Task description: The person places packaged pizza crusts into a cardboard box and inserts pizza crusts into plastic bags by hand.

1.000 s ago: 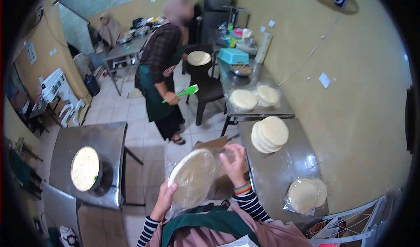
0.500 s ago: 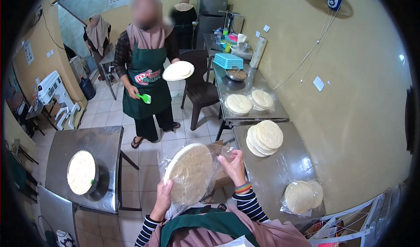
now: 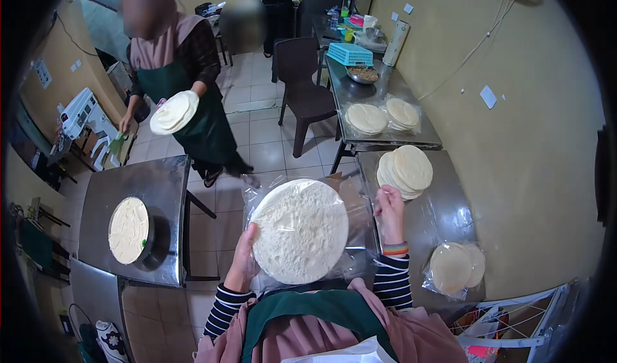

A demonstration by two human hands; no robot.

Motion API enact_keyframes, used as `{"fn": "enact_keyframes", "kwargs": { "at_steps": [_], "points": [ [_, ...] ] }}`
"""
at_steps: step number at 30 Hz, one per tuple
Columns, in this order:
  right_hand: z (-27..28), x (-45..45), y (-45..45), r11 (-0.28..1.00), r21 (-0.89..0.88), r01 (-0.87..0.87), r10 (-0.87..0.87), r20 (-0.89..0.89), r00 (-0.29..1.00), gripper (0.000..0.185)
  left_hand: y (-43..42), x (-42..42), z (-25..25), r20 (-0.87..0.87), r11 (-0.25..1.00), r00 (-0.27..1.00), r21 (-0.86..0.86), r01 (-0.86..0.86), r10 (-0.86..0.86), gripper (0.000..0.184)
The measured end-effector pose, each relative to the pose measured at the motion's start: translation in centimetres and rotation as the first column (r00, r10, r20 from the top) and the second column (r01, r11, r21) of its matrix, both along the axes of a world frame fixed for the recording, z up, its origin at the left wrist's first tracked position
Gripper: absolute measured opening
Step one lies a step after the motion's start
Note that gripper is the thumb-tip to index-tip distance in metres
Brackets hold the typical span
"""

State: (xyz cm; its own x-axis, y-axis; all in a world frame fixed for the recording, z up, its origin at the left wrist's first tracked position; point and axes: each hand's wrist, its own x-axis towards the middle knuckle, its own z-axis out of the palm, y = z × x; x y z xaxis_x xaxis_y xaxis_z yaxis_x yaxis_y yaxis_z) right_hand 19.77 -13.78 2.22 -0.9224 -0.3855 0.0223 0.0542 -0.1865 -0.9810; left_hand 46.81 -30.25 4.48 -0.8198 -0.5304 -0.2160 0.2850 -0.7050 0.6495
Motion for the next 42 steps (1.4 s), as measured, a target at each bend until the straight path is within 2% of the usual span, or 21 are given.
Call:
{"fn": "enact_keyframes", "kwargs": {
  "at_steps": [2,4,5,6,8,10,14,16,17,18,20,22,23,24,26,28,31,35,39,40,42],
  "points": [
    [0.3,0.1,0.6,0.995,-0.002,0.096,-0.096,-0.112,0.989,0.014,0.1,-0.5,0.2,0.048,0.998,0.999,-0.059,-0.005,0.008,0.054],
    [0.8,0.9,1.6,0.987,0.022,-0.160,0.161,-0.140,0.977,0.013,0.6,-1.2,0.8,0.133,0.982,0.991,-0.187,0.005,0.020,0.053],
    [0.7,1.2,2.0,0.961,0.076,-0.266,0.271,-0.071,0.960,0.014,0.8,-1.6,1.0,0.138,0.982,0.990,-0.186,0.021,0.005,0.053],
    [0.2,1.5,2.1,0.965,0.076,-0.251,0.256,-0.067,0.964,0.014,1.0,-2.0,1.2,0.148,0.975,0.989,-0.219,0.032,0.001,0.053],
    [-1.1,1.6,2.3,0.929,0.144,-0.341,0.303,0.234,0.924,0.014,1.4,-3.0,1.2,0.157,0.966,0.987,-0.252,0.058,-0.018,0.053],
    [-1.9,1.3,3.2,0.915,0.092,-0.393,0.349,0.305,0.886,0.016,1.6,-4.0,1.1,0.182,0.933,0.980,-0.334,0.136,-0.078,0.053],
    [-3.3,-0.7,6.1,0.887,-0.211,-0.410,0.459,0.322,0.828,0.021,2.7,-6.5,1.2,0.209,0.891,0.968,-0.399,0.216,-0.141,0.054],
    [-1.5,-1.5,7.5,0.685,-0.638,-0.352,0.628,0.271,0.730,0.023,3.4,-8.0,1.4,0.219,0.914,0.969,-0.361,0.185,-0.110,0.056],
    [-1.2,-2.3,8.5,0.524,-0.777,-0.350,0.759,0.240,0.605,0.030,3.7,-8.8,1.4,0.223,0.910,0.967,-0.364,0.198,-0.121,0.056],
    [-2.1,-3.2,9.5,0.525,-0.781,-0.339,0.753,0.240,0.613,0.030,4.1,-9.6,1.4,0.227,0.920,0.968,-0.348,0.181,-0.105,0.057],
    [-5.0,-4.6,11.2,0.733,-0.570,-0.371,0.644,0.406,0.649,0.036,4.9,-11.2,1.5,0.232,0.925,0.968,-0.336,0.177,-0.101,0.058],
    [-5.2,-3.8,11.2,0.781,-0.523,-0.341,0.571,0.377,0.729,0.039,5.7,-12.9,1.6,0.262,0.896,0.945,-0.343,0.282,-0.197,0.062],
    [-5.2,-3.6,11.0,0.824,-0.472,-0.313,0.501,0.348,0.793,0.043,6.1,-14.0,1.2,0.288,0.793,0.919,-0.476,0.380,-0.268,0.066],
    [-5.3,-3.9,11.2,0.827,-0.477,-0.297,0.490,0.353,0.797,0.043,6.7,-14.8,1.1,0.296,0.786,0.913,-0.475,0.396,-0.281,0.066],
    [-5.5,-4.6,11.8,0.878,-0.340,-0.338,0.459,0.391,0.798,0.048,8.1,-16.5,1.3,0.497,0.597,0.805,-0.553,0.581,-0.323,0.069],
    [-7.2,-6.2,13.8,0.911,-0.324,-0.254,0.385,0.454,0.803,0.047,8.7,-17.9,1.5,0.530,0.554,0.785,-0.567,0.609,-0.321,0.065],
    [-7.6,-9.2,17.6,0.940,-0.339,-0.050,0.234,0.530,0.815,0.042,8.1,-18.6,0.5,0.427,0.830,0.895,-0.447,0.333,-0.129,0.058],
    [-6.1,-16.1,20.9,0.969,-0.194,0.153,-0.098,0.268,0.958,0.040,7.6,-18.6,0.1,0.393,0.732,0.914,-0.650,0.203,0.096,0.049],
    [-1.1,-21.4,21.4,0.923,0.017,0.385,-0.377,-0.167,0.911,0.038,7.0,-17.8,-0.3,0.344,0.746,0.878,-0.665,-0.022,0.333,0.029],
    [-1.3,-22.2,21.3,0.915,0.028,0.402,-0.393,-0.160,0.905,0.038,7.0,-17.9,-0.6,0.334,0.750,0.873,-0.660,-0.053,0.356,0.030],
    [-3.0,-22.6,21.4,0.892,0.133,0.432,-0.347,-0.412,0.843,0.040,7.5,-18.2,0.3,0.359,0.681,0.866,-0.732,0.030,0.348,0.028]
  ]
}}
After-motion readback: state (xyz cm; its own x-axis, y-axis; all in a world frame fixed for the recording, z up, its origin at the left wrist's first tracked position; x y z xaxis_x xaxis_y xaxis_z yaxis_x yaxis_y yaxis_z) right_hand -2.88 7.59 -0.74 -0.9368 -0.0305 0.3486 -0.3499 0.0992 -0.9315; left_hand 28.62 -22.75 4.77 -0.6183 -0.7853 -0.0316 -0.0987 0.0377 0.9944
